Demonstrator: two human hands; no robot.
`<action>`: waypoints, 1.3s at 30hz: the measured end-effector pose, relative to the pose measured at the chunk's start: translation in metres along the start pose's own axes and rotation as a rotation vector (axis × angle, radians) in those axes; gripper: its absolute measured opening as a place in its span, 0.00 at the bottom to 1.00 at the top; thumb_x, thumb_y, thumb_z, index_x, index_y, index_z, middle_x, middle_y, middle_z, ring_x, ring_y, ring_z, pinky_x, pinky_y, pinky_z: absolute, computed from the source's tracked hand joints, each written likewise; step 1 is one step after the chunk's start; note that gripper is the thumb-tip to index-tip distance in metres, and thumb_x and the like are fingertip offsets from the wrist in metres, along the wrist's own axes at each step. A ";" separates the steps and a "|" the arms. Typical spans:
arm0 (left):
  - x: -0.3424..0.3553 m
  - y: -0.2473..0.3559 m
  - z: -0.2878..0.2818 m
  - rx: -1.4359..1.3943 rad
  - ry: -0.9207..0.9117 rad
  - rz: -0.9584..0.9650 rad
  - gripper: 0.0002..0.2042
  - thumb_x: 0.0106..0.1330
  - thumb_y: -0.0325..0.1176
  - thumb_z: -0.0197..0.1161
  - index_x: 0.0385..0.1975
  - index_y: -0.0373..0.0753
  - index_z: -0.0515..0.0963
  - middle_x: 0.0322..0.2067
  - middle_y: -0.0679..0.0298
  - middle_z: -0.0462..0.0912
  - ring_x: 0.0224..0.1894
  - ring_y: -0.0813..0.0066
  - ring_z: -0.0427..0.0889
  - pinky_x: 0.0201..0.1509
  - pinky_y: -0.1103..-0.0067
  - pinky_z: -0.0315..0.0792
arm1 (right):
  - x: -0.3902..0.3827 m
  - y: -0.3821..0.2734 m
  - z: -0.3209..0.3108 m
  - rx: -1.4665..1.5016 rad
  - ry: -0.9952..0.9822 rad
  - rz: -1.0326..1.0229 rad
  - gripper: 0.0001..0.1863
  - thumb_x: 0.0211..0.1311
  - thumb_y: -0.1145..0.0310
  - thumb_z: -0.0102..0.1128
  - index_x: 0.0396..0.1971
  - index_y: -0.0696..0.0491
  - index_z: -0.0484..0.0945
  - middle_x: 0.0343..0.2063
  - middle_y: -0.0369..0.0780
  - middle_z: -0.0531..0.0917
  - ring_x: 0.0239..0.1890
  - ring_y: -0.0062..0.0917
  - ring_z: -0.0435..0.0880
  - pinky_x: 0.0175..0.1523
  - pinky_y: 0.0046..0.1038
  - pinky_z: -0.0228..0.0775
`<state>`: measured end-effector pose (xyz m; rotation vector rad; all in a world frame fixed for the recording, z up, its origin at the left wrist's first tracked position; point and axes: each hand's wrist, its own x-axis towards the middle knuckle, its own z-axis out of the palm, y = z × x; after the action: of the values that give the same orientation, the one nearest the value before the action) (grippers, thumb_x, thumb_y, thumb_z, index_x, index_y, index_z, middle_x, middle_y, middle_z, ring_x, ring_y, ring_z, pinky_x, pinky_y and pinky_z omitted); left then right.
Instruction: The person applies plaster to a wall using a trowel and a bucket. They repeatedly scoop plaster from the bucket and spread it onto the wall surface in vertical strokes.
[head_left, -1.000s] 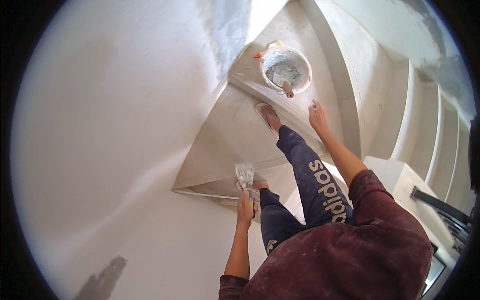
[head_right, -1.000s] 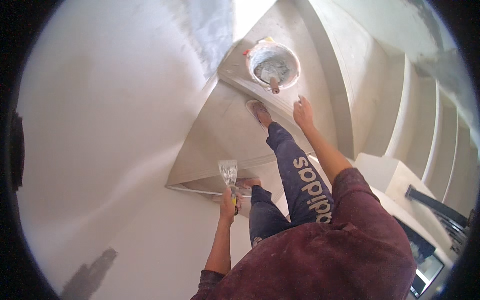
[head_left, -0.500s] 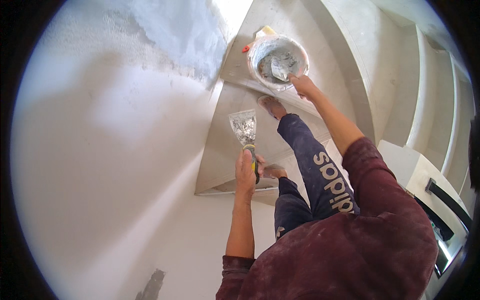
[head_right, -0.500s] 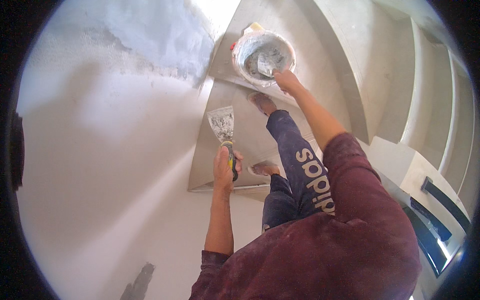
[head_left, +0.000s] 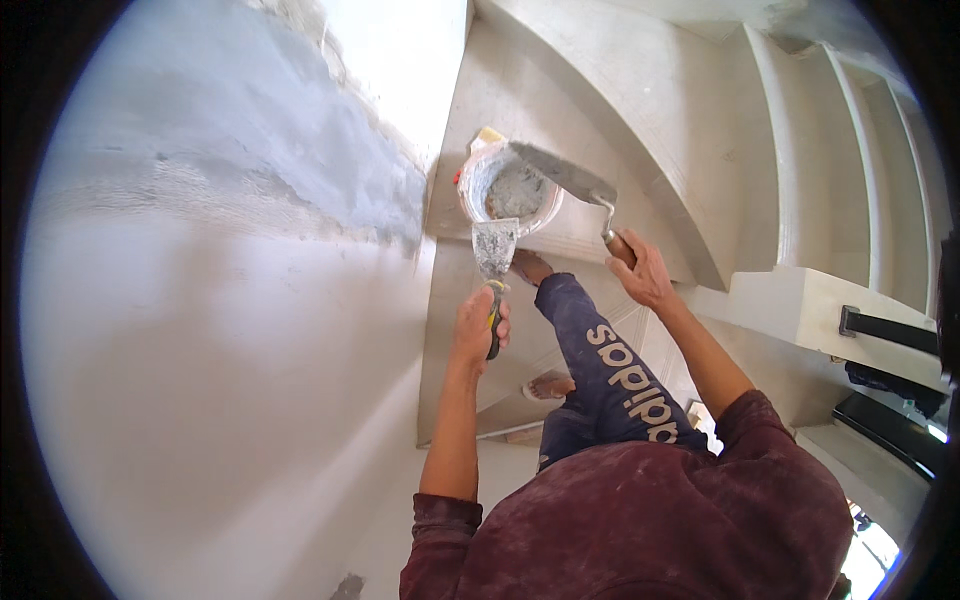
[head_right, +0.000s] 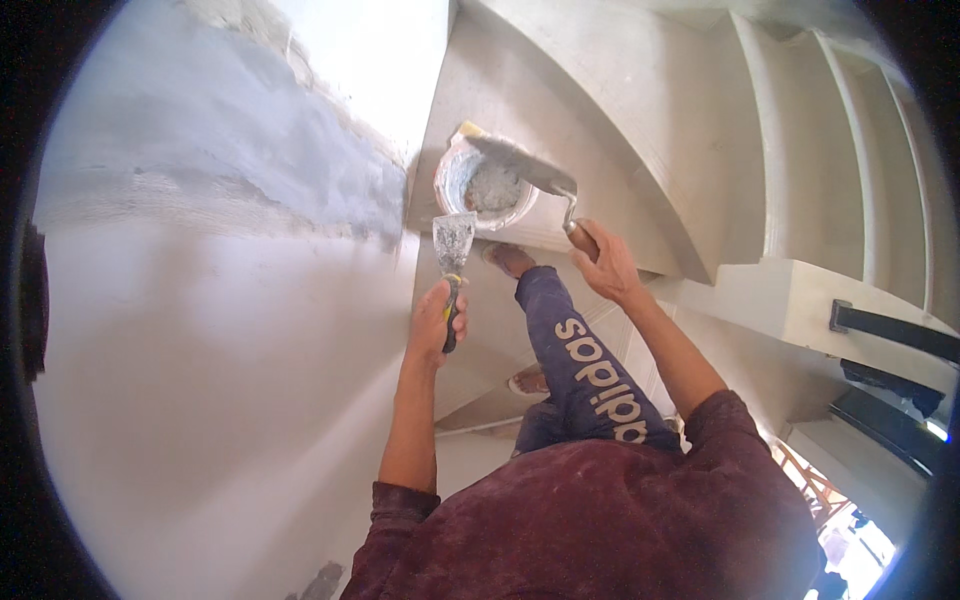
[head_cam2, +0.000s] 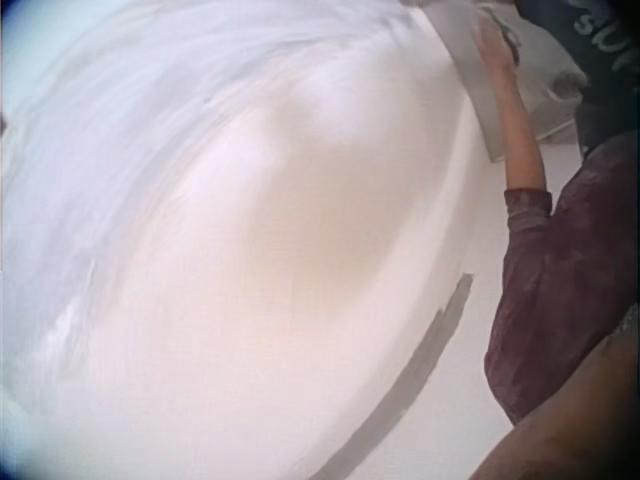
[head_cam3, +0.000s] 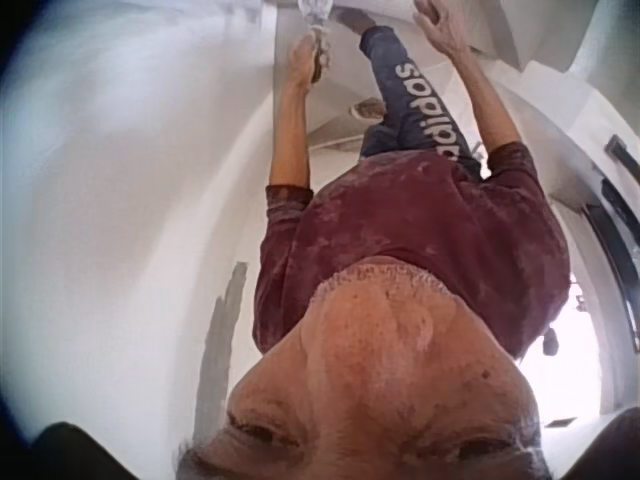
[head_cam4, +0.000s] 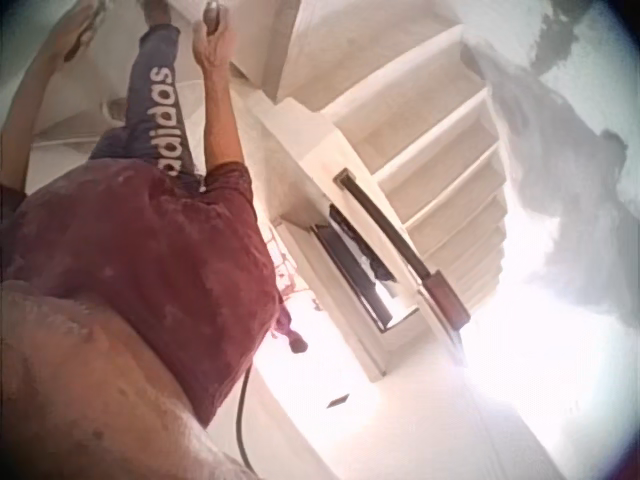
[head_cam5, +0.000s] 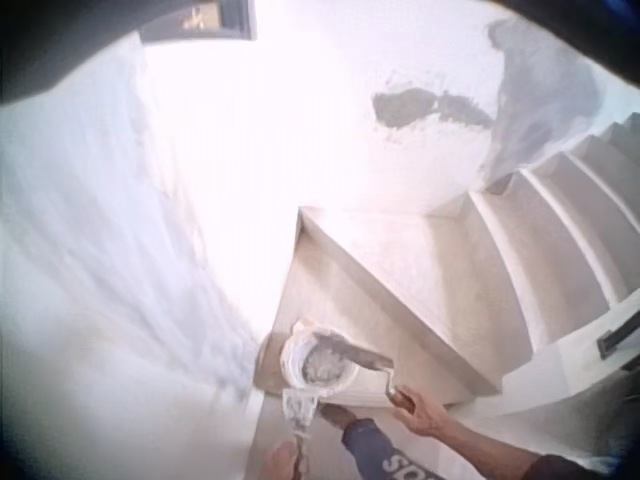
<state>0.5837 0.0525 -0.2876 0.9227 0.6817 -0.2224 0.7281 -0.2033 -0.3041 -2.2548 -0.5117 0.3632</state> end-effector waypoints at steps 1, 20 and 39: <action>-0.011 0.010 0.009 0.012 -0.044 0.007 0.15 0.72 0.46 0.49 0.38 0.39 0.70 0.24 0.69 0.72 0.16 0.86 0.68 0.15 0.86 0.65 | -0.008 -0.007 -0.009 0.013 0.018 -0.011 0.22 0.49 0.67 0.60 0.46 0.56 0.71 0.30 0.50 0.75 0.34 0.43 0.76 0.41 0.36 0.67; -0.207 0.052 0.097 0.238 -0.359 0.365 0.21 0.73 0.51 0.45 0.37 0.34 0.69 0.18 0.70 0.66 0.10 0.88 0.60 0.10 0.88 0.56 | -0.099 -0.119 -0.092 0.359 0.072 -0.530 0.21 0.54 0.68 0.65 0.47 0.60 0.76 0.17 0.30 0.61 0.20 0.17 0.60 0.31 0.22 0.56; -0.281 0.023 0.117 0.326 -0.481 0.731 0.19 0.74 0.44 0.43 0.41 0.31 0.71 0.15 0.68 0.67 0.09 0.86 0.60 0.10 0.87 0.56 | -0.147 -0.149 -0.169 0.295 0.167 -0.915 0.10 0.47 0.76 0.66 0.28 0.59 0.74 0.20 0.38 0.71 0.23 0.24 0.69 0.30 0.27 0.61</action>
<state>0.4302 -0.0562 -0.0476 1.3124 -0.1638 0.1051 0.6319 -0.2876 -0.0676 -1.5428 -1.2224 -0.2073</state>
